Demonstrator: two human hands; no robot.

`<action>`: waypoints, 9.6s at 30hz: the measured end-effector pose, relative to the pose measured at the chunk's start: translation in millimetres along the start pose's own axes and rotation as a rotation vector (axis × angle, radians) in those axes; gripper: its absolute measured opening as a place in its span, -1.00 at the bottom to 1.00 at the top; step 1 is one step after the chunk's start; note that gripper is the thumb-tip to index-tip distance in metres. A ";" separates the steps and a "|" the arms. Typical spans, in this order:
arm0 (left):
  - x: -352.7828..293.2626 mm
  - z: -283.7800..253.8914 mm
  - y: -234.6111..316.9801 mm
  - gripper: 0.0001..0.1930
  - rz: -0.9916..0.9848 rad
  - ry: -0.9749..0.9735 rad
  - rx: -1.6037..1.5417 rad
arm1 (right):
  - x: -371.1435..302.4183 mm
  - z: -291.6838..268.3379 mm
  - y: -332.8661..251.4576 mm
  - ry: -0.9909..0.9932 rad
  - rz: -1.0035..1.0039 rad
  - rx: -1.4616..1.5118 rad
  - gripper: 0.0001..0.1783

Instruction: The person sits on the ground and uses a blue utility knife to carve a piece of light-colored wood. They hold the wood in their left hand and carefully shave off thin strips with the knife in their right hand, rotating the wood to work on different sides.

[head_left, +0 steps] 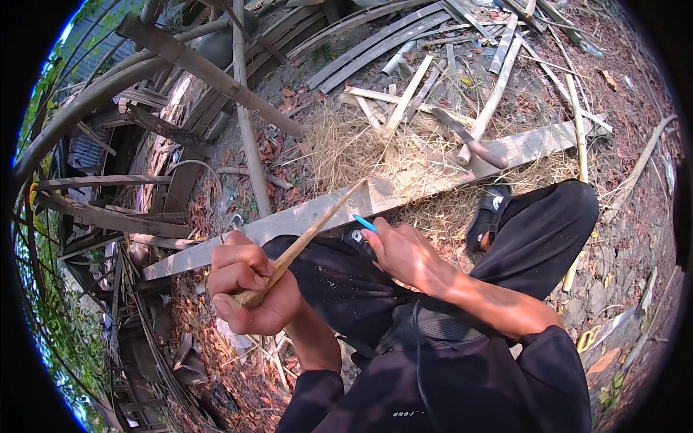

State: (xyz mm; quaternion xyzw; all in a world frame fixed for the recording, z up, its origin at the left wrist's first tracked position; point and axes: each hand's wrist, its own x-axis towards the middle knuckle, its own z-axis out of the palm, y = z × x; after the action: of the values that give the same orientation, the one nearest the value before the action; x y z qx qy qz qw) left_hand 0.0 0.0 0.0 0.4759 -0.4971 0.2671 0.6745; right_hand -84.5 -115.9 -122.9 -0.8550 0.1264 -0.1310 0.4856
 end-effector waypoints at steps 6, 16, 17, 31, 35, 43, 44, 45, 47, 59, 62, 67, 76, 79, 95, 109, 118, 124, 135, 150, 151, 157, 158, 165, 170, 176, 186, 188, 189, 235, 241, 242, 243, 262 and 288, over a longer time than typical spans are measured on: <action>-2.3 11.6 0.4 -0.57 -0.051 0.147 -0.044 | -8.3 4.2 -11.8 -0.033 -0.016 0.067 -0.75; -2.3 7.1 0.4 -0.56 -0.034 0.120 -0.055 | -0.1 0.3 -2.4 0.015 -0.052 -0.073 -0.67; -2.7 7.0 1.2 -0.56 -0.032 0.105 -0.052 | 2.4 -0.5 -0.6 0.026 -0.052 -0.014 -0.70; 0.6 12.9 1.5 -0.61 -0.023 0.161 -0.029 | -7.8 -23.6 -38.9 0.174 -0.308 0.249 -0.67; 1.6 14.0 0.1 -0.61 -0.004 0.138 -0.024 | 5.9 7.1 17.4 -0.129 0.130 0.028 -0.70; 10.5 23.9 -5.7 -0.61 0.019 0.249 0.056 | -1.1 2.2 -8.5 0.000 -0.091 0.089 -0.63; 10.2 23.2 -5.5 -0.60 0.043 0.218 0.109 | -1.6 9.6 4.5 0.020 -0.074 0.013 -0.63; 8.2 23.5 -3.6 -0.62 0.001 0.239 0.120 | 0.5 6.6 1.0 0.016 -0.069 0.042 -0.64; 4.0 23.8 1.9 -0.64 -0.082 0.281 0.140 | 7.1 0.1 -9.8 0.007 -0.058 0.099 -0.65; -2.3 5.3 1.4 -0.62 -0.049 0.345 0.040 | 10.7 -22.9 -12.6 0.008 -0.053 0.084 -0.62; -1.3 8.1 0.8 -0.62 -0.040 0.255 0.022 | 5.3 -11.8 -20.5 0.025 -0.122 0.073 -0.61; 0.8 8.3 0.4 -0.61 -0.036 0.154 -0.032 | 5.0 18.9 63.3 -0.069 0.086 -0.044 -0.57; -1.7 11.7 -2.6 -0.59 -0.025 0.139 -0.065 | 28.8 27.1 62.3 0.018 -0.048 -0.053 -0.64; -4.1 15.0 2.6 -0.57 -0.031 0.110 -0.039 | 36.6 14.8 63.4 0.016 0.113 -0.013 -0.62; -7.8 6.6 4.8 -0.59 -0.051 0.073 -0.037 | 7.6 -9.5 -5.1 0.004 -0.080 0.094 -0.70; -11.0 -4.1 5.4 -0.61 -0.045 0.144 -0.081 | 7.7 -11.8 2.9 0.308 -0.239 -0.487 -0.61; -12.1 -4.8 10.3 -0.58 -0.013 0.015 -0.023 | 1.3 -15.2 -1.1 0.216 -0.218 -0.062 -0.78; -10.1 9.0 10.0 -0.58 -0.035 0.133 0.021 | -1.9 7.8 16.3 -0.004 0.005 -0.107 -0.74; -10.5 9.6 10.1 -0.57 -0.015 0.175 0.063 | 9.2 10.3 20.3 -0.036 0.035 -0.013 -0.74; -10.6 15.3 6.6 -0.56 -0.032 0.270 0.080 | 2.1 11.4 -9.8 0.057 -0.189 -0.095 -0.64; -8.9 14.9 6.6 -0.56 -0.022 0.289 0.093 | 9.2 8.2 -2.5 0.022 -0.146 -0.070 -0.64; -2.5 12.4 3.5 -0.57 -0.027 0.390 0.137 | 2.9 18.0 -15.0 0.145 -0.261 0.113 -0.65; -2.9 13.7 1.8 -0.57 -0.028 0.378 0.156 | 3.9 21.1 -6.8 0.122 -0.216 0.041 -0.65; -8.1 13.5 6.8 -0.57 -0.015 0.400 0.187 | 8.3 11.8 -16.8 0.173 -0.188 0.075 -0.72; 0.4 26.8 1.3 -0.57 -0.037 0.501 0.186 | 16.4 20.3 5.1 0.117 -0.177 -0.036 -0.70; 4.7 15.1 -5.0 -0.58 -0.037 0.429 0.204 | 12.7 13.4 -17.6 0.075 -0.149 0.029 -0.71; 17.2 37.3 -7.7 -0.62 0.010 0.315 0.192 | 26.6 19.5 34.3 0.132 -0.122 -0.145 -0.63; 16.4 34.3 -4.1 -0.62 0.017 0.247 0.177 | 22.9 25.1 64.8 0.093 -0.010 -0.214 -0.60; 17.1 34.3 -6.8 -0.62 0.034 0.227 0.167 | 22.7 18.4 69.5 0.080 0.020 -0.208 -0.59; 6.9 31.6 -1.4 -0.58 -0.100 0.684 0.389 | 46.0 43.1 16.1 0.033 -0.079 -0.014 -0.62; -0.8 25.7 -0.1 -0.60 -0.132 0.651 0.316 | 61.7 51.0 64.0 -0.003 0.106 -0.059 -0.60; 1.2 27.2 0.2 -0.60 -0.108 0.647 0.332 | 65.2 41.7 48.3 0.026 0.064 -0.050 -0.60; 0.4 25.9 0.0 -0.61 -0.102 0.638 0.344 | 63.1 40.6 43.4 -0.007 0.025 -0.040 -0.59; 4.4 -12.7 -7.9 -0.58 -0.091 0.413 0.082 | 63.5 39.1 31.6 -0.057 0.013 -0.214 -0.54; -0.8 -18.1 -8.2 -0.53 0.013 0.032 -0.073 | 54.1 40.5 45.3 -0.059 0.100 -0.042 -0.60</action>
State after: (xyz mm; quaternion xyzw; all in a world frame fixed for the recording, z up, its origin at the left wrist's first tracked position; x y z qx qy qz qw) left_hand 14.1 13.2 -4.8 0.4436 -0.4989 0.2609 0.6974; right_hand -24.0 -124.7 -176.5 -0.8610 0.1575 -0.0787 0.4772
